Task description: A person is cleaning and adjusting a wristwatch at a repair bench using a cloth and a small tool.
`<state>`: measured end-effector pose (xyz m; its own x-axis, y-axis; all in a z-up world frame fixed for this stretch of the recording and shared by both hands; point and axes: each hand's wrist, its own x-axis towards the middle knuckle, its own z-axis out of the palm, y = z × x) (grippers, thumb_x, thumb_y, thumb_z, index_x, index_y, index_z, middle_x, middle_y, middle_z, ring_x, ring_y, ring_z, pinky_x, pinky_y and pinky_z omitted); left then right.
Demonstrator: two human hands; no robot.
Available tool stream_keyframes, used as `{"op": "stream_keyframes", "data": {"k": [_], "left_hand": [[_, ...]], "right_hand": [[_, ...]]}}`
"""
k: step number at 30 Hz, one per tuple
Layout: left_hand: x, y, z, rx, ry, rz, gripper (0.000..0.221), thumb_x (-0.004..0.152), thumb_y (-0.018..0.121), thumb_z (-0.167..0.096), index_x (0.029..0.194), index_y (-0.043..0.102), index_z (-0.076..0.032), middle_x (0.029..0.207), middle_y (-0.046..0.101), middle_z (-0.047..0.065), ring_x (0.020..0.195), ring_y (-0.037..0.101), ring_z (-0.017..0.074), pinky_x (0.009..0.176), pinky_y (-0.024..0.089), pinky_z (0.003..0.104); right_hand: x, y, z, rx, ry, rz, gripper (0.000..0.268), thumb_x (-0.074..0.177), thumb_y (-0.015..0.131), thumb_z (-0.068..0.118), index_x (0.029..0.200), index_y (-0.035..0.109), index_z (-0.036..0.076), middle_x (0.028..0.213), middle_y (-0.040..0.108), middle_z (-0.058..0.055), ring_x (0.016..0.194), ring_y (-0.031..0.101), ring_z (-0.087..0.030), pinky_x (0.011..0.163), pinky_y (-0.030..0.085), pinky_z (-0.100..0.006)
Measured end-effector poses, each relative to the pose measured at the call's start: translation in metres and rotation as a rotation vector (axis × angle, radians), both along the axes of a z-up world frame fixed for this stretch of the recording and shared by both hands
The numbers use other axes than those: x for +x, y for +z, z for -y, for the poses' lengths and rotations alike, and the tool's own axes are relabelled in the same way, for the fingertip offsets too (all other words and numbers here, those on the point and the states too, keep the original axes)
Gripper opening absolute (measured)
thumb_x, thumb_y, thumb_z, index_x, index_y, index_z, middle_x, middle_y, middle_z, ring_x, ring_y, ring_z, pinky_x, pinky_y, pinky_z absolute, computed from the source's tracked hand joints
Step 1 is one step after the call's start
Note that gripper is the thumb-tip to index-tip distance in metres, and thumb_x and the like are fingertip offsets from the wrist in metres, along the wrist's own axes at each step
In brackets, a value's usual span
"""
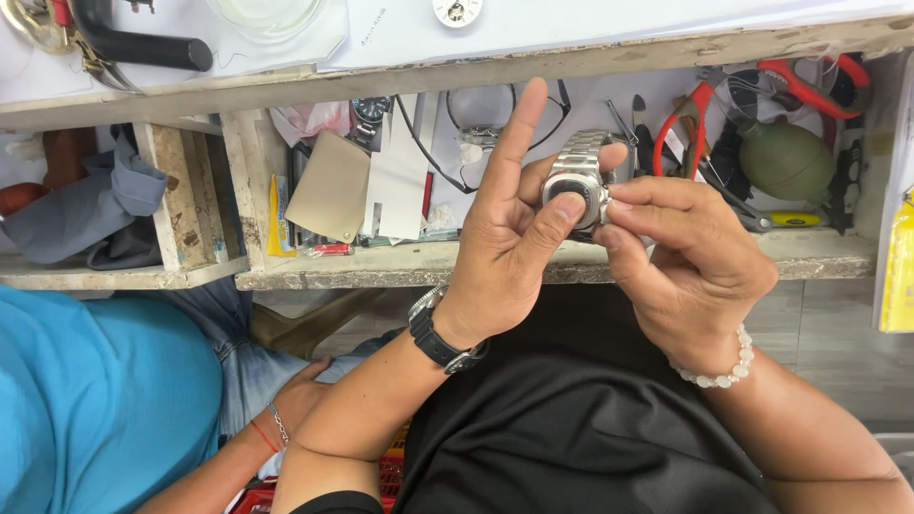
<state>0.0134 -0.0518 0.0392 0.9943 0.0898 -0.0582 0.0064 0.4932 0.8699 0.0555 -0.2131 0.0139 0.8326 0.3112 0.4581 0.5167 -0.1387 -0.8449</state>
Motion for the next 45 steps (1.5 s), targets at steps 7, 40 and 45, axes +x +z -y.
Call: {"op": "stream_keyframes", "data": {"k": [7,40,45], "left_hand": [[-0.003,-0.003,0.001,0.147,0.018,0.044,0.074,0.111,0.053,-0.025,0.169,0.008,-0.017,0.148,0.063,0.02,0.099,0.064,0.0125,0.099,0.063,0.031],[0.0,0.003,-0.021,0.274,-0.264,0.117,0.067,0.116,0.045,-0.037,0.169,0.012,-0.016,0.113,0.062,0.006,0.089,0.072,0.0143,0.097,0.067,0.027],[-0.003,0.003,-0.029,0.548,-0.315,0.103,0.05,0.121,0.042,-0.034,0.166,0.024,-0.024,0.154,0.064,0.005,0.087,0.08,0.0121,0.098,0.072,0.022]], "right_hand": [[0.001,0.015,-0.001,0.045,-0.016,-0.314,0.012,0.096,0.071,-0.013,0.1,0.065,-0.004,0.102,0.069,-0.023,0.097,0.07,-0.028,0.092,0.057,-0.033],[0.023,0.017,0.019,0.195,0.326,-0.625,0.019,0.085,0.077,0.003,0.098,0.062,0.001,0.101,0.07,-0.019,0.074,0.078,-0.026,0.079,0.072,-0.031],[0.041,0.04,0.016,-0.197,0.419,0.193,0.015,0.091,0.081,-0.009,0.088,0.067,-0.008,0.081,0.071,-0.018,0.076,0.069,-0.031,0.086,0.062,-0.044]]}}
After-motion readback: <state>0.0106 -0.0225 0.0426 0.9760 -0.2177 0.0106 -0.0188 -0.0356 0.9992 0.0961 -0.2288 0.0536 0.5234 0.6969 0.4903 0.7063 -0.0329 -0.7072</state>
